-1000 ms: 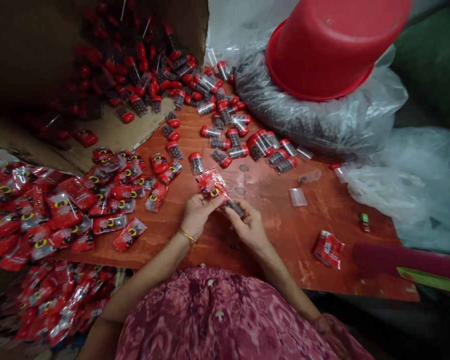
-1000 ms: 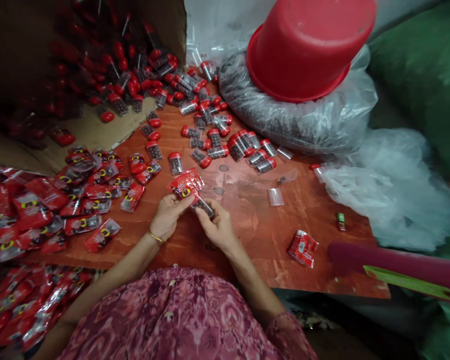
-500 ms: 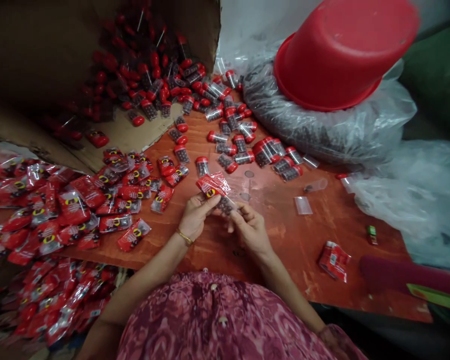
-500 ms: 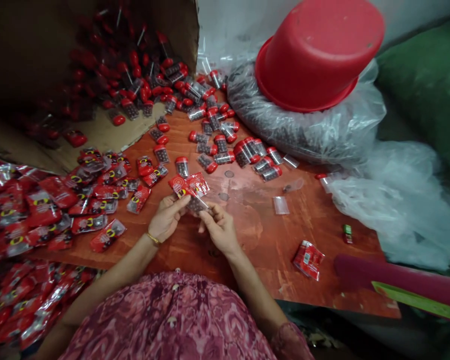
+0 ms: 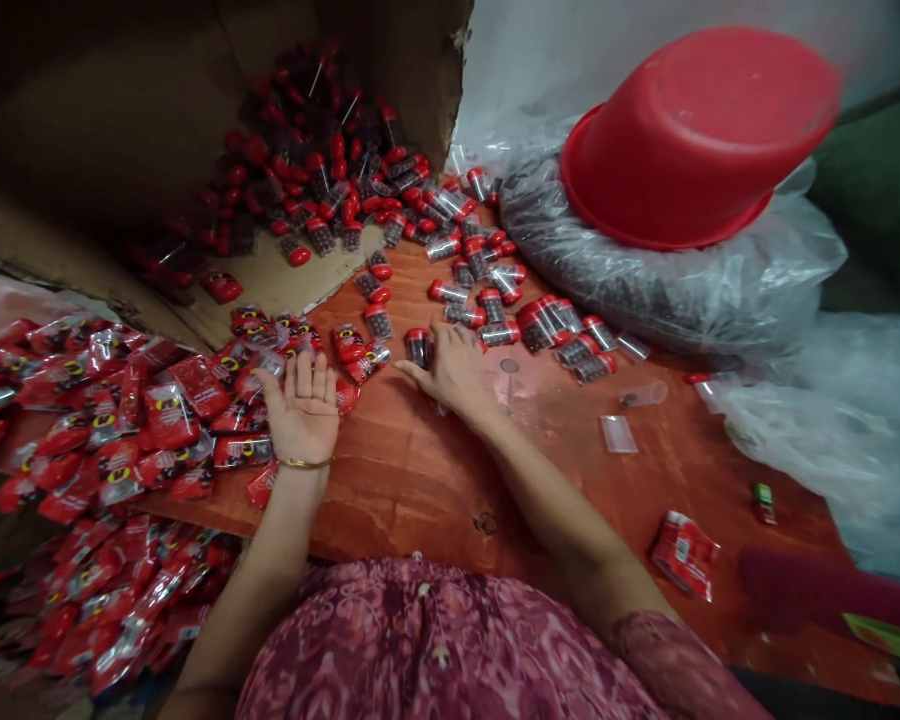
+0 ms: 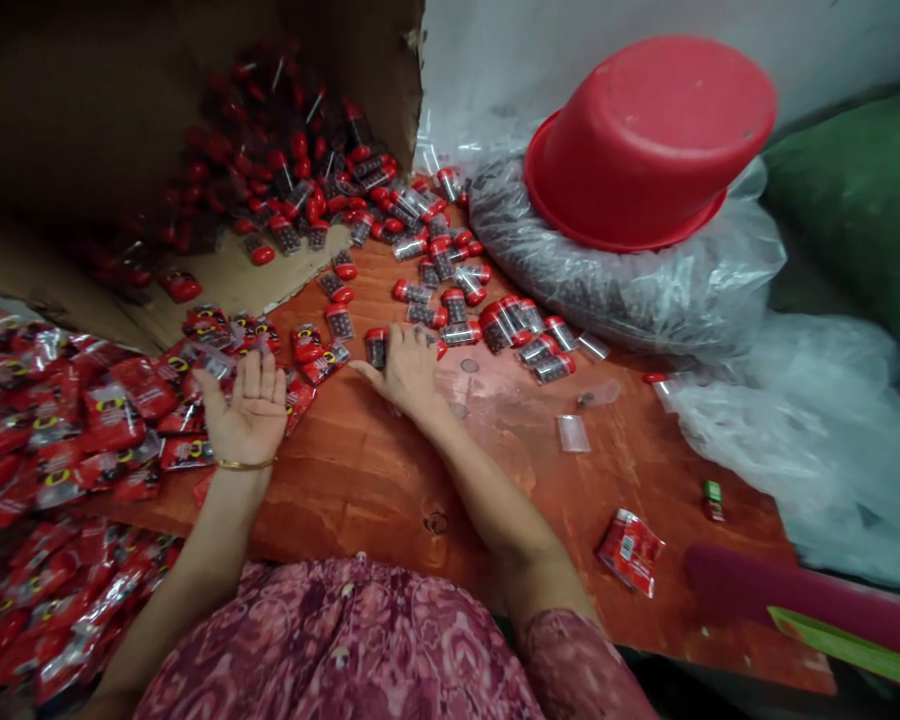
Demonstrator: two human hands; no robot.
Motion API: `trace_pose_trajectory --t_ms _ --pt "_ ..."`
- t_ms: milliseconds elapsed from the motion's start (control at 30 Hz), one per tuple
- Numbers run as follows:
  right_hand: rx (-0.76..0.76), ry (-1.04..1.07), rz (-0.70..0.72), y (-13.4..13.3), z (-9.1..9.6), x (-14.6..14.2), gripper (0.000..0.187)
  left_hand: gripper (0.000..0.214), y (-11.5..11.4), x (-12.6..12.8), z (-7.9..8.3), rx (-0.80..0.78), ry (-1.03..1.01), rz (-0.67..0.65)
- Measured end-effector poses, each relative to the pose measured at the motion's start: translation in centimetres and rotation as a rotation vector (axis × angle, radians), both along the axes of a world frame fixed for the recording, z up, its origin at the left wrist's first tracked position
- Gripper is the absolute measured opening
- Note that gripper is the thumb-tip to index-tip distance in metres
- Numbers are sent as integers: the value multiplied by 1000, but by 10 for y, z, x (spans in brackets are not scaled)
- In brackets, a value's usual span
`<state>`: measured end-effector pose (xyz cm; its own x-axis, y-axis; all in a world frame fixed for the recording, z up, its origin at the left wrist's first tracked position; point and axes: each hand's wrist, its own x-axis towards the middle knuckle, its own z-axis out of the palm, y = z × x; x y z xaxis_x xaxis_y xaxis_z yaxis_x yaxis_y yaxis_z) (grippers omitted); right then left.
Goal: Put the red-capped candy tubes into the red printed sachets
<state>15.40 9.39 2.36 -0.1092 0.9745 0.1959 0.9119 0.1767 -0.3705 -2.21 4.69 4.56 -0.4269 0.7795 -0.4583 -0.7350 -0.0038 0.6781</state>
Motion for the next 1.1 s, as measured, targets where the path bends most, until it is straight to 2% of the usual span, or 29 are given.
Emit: trace_pose_trajectory --t_ms 33,100,167,233,300,367,433,567,633,700,800,867,1000,1100 --pt "-26 -56 0 8 0 -6 49 43 1 1 -2 8 49 -20" --pt "-85 -88 10 17 2 -14 41 47 -1 12 -8 23 285 -196" --pt "-104 -36 12 17 6 -9 37 41 -4 31 -16 82 718 -441" --pt "-66 62 -32 9 11 9 38 32 -4 50 -23 210 1213 -651" --pt "-26 156 -113 -7 12 37 40 32 0 64 -29 332 1593 -785" --pt "-56 183 -195 -28 6 67 37 33 5 72 -33 384 1812 -878" --pt "-61 140 -283 -50 -7 92 38 33 7 75 -36 377 1923 -941" --pt "51 -40 -369 -84 -33 113 41 30 4 77 -40 312 1979 -970" --pt "134 -80 -389 -93 -35 109 42 29 0 78 -41 288 1962 -958" --pt "209 -37 -355 -98 -30 99 38 29 -2 79 -42 271 1925 -917" --pt "243 198 -240 -100 -16 74 30 29 -5 78 -40 265 1842 -815" --pt "164 435 -182 -96 -9 56 29 29 -8 76 -35 277 1783 -753" --pt "-62 932 -158 -82 -6 32 28 28 -15 75 -21 322 1631 -705" --pt "-85 1060 -166 -76 -7 29 29 39 -18 77 -17 264 1359 -658"
